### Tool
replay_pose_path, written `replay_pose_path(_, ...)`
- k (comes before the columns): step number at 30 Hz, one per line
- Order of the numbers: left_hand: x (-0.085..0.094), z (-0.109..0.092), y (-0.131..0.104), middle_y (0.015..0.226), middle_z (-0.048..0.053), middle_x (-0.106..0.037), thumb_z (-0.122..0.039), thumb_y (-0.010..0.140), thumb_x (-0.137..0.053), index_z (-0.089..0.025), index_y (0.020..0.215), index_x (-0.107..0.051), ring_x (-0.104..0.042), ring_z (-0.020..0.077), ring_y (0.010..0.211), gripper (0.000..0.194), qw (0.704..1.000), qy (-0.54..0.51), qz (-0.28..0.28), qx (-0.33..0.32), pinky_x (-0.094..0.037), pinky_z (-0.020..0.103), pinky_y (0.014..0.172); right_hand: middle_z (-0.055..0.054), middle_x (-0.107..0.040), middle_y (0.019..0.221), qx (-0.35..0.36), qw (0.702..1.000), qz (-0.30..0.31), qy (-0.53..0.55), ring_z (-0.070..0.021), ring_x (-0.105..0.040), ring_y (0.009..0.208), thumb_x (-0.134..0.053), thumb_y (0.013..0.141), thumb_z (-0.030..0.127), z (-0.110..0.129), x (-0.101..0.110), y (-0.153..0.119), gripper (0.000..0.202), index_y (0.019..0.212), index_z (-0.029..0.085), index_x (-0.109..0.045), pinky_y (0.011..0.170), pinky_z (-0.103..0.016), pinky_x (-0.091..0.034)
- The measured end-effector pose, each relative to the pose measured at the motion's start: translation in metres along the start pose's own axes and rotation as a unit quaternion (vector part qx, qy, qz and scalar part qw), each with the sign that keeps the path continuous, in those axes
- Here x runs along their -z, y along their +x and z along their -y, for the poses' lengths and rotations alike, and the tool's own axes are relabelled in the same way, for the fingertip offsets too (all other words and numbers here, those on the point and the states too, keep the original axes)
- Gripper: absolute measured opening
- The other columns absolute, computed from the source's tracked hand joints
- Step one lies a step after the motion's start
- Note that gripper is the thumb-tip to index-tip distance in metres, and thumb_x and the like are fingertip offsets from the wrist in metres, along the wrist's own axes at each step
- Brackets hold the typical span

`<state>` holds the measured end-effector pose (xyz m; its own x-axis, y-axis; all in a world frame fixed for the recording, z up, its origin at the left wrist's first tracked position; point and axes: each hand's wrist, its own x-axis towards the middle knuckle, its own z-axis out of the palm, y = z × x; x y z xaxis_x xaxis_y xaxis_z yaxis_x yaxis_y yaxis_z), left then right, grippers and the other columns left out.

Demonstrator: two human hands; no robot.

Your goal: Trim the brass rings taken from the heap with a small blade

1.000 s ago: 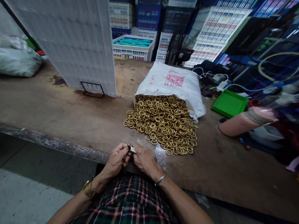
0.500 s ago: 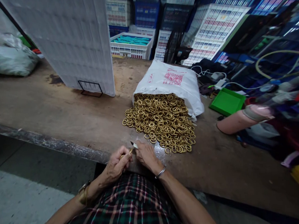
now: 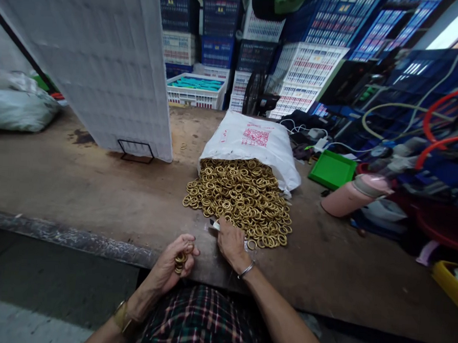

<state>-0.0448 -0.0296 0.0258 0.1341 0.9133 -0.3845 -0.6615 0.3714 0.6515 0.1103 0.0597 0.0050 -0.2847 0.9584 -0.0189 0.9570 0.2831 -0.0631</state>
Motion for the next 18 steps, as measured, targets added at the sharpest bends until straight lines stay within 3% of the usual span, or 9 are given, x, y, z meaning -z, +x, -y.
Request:
replay_pose_path(3,0.005,-0.001,0.000,0.069,0.000,-0.058,-0.032,0.072,-0.061,-0.017,0.091,-0.053,-0.048,0.0063,0.046,0.025,0.997,-0.067,0.002,0.041,-0.026,0.014,0.034,-0.005,-0.066,0.083,0.002,1.000,-0.003,-0.003,-0.0140,-0.060,0.066,-0.038,0.085,0.015,0.001,0.000,0.001,0.018,0.094,0.020,-0.052,0.052,-0.024,-0.026)
replay_pose_path(10,0.012,0.003,0.008,0.066,0.003,-0.057,-0.030,0.068,-0.066,-0.012,0.063,-0.050,-0.054,0.0089,0.056,0.025,0.985,-0.150,-0.046,0.072,-0.027,0.013,0.036,-0.006,-0.066,0.087,0.092,0.993,-0.028,0.070,-0.0155,-0.060,0.075,-0.037,0.076,0.006,0.012,-0.005,-0.016,0.030,0.095,0.018,-0.058,0.061,-0.023,-0.035)
replay_pose_path(14,0.009,0.005,0.010,0.058,-0.001,-0.052,-0.036,0.066,-0.065,-0.014,0.063,-0.047,-0.049,0.0074,0.048,0.028,0.990,-0.102,-0.091,0.040,-0.025,0.014,0.034,-0.007,-0.065,0.093,0.135,0.980,-0.063,0.134,-0.0170,-0.060,0.082,-0.038,0.069,0.007,0.012,-0.017,-0.017,0.037,0.095,0.019,-0.060,0.068,-0.023,-0.042)
replay_pose_path(18,0.005,0.005,0.014,0.053,-0.005,-0.048,-0.036,0.065,-0.061,-0.017,0.072,-0.046,-0.043,0.0061,0.040,0.025,0.994,0.019,-0.104,-0.016,-0.025,0.015,0.033,-0.005,-0.065,0.074,0.122,0.956,-0.063,0.258,-0.0173,-0.061,0.066,-0.039,0.073,0.025,0.000,-0.026,-0.004,0.023,0.075,0.021,-0.062,0.060,-0.024,-0.047)
